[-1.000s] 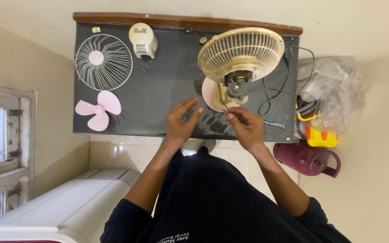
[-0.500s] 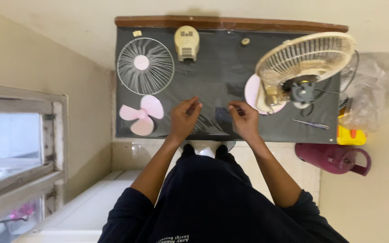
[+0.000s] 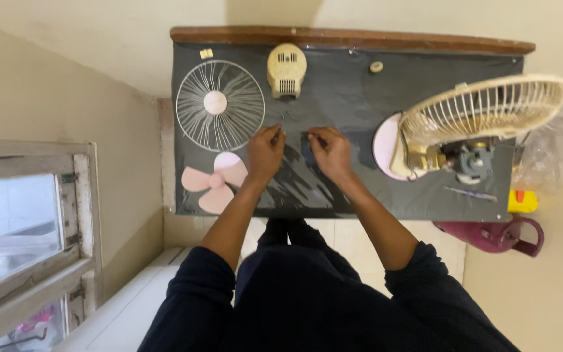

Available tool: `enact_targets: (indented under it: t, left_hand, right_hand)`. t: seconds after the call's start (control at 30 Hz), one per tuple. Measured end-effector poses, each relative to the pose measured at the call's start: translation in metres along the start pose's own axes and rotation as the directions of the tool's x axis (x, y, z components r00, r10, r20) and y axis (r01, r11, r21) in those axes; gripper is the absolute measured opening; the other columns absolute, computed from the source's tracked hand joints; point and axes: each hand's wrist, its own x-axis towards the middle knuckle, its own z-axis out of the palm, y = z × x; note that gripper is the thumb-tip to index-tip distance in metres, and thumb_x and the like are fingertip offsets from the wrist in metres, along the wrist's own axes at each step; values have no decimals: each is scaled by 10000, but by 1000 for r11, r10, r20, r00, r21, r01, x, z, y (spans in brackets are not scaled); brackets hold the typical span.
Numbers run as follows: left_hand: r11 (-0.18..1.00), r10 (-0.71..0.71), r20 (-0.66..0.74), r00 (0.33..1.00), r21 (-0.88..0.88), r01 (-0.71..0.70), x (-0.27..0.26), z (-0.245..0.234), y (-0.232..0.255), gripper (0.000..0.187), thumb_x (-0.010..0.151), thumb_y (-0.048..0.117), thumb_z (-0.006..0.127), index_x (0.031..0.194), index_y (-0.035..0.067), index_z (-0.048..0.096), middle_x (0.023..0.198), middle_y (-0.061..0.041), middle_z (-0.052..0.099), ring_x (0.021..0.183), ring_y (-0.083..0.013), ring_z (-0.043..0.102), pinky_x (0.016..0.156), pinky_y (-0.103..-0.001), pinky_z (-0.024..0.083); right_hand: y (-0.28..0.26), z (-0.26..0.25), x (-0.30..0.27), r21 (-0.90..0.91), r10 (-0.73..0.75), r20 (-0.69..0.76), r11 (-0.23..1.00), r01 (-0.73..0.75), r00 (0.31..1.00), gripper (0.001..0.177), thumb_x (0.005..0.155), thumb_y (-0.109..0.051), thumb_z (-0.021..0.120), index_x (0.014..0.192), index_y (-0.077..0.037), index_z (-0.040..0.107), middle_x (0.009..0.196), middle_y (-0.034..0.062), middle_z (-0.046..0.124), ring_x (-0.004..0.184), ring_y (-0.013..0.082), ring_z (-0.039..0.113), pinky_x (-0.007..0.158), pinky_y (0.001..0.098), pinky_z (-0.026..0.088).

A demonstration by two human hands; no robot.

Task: The person assembles a small electric fan on a table. They attach the motor housing to the stand, secure the rear grille, install the fan blades, and fit the front grille, using a screwdriver to tighten screws on the motor and grille.

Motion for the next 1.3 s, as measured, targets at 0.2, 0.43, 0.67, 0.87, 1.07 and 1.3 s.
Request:
enact_targets:
  t: [0.2, 0.43, 0.67, 0.87, 1.07, 1.3]
  left_hand:
    - [990, 25, 8, 1000, 139, -26, 33, 20, -14, 247, 939, 156, 672, 1129, 28, 765, 895, -172, 701, 796, -357, 687, 731, -439, 542]
    - [970, -37, 10, 999, 241, 34, 51, 36, -25, 232, 950, 158, 642, 1100, 54, 786, 900, -178, 704, 821, -375, 688, 750, -466, 543]
    - [976, -58, 10, 998, 212, 54, 54, 39, -32, 201, 924, 149, 672, 1053, 62, 798, 886, -159, 707, 800, -355, 691, 730, -446, 548]
    - [972, -69, 23, 997, 226, 62, 56, 39, -31, 195, 902, 156, 685, 1027, 68, 806, 867, -146, 702, 779, -344, 690, 715, -440, 547]
    - [981, -57, 25, 998, 186, 52, 57, 37, -28, 170, 901, 142, 695, 1006, 61, 801, 936, -141, 726, 825, -336, 703, 749, -425, 553]
    - [996, 84, 68, 994, 19, -85, 55, 20, -9, 133, 912, 93, 707, 1004, 38, 785, 960, -127, 740, 848, -306, 712, 765, -378, 550]
  right_hand:
    - [14, 25, 37, -75, -112, 42, 991, 115, 993, 126, 935, -81, 724, 1037, -22, 769, 980, 134, 730, 782, 273, 709, 696, 365, 565]
    - [22, 41, 63, -158, -151, 96, 974, 165, 984, 160, 904, -80, 744, 1051, -45, 795, 946, 117, 725, 836, 291, 696, 758, 394, 556]
    - [27, 47, 71, -196, -196, 118, 956, 217, 973, 133, 878, -115, 789, 993, -50, 805, 910, 96, 726, 844, 283, 685, 801, 408, 539]
    - [31, 50, 74, -208, -228, 132, 945, 252, 965, 112, 877, -109, 782, 975, -62, 806, 883, 86, 718, 827, 268, 678, 832, 418, 530]
    - [32, 47, 78, -174, -282, 163, 935, 309, 945, 110, 880, -97, 769, 981, -57, 793, 889, 92, 717, 846, 284, 682, 855, 429, 521]
    - [15, 27, 68, 44, -156, 163, 988, 151, 974, 116, 920, -75, 754, 1023, -29, 781, 948, 97, 725, 815, 206, 671, 713, 335, 541]
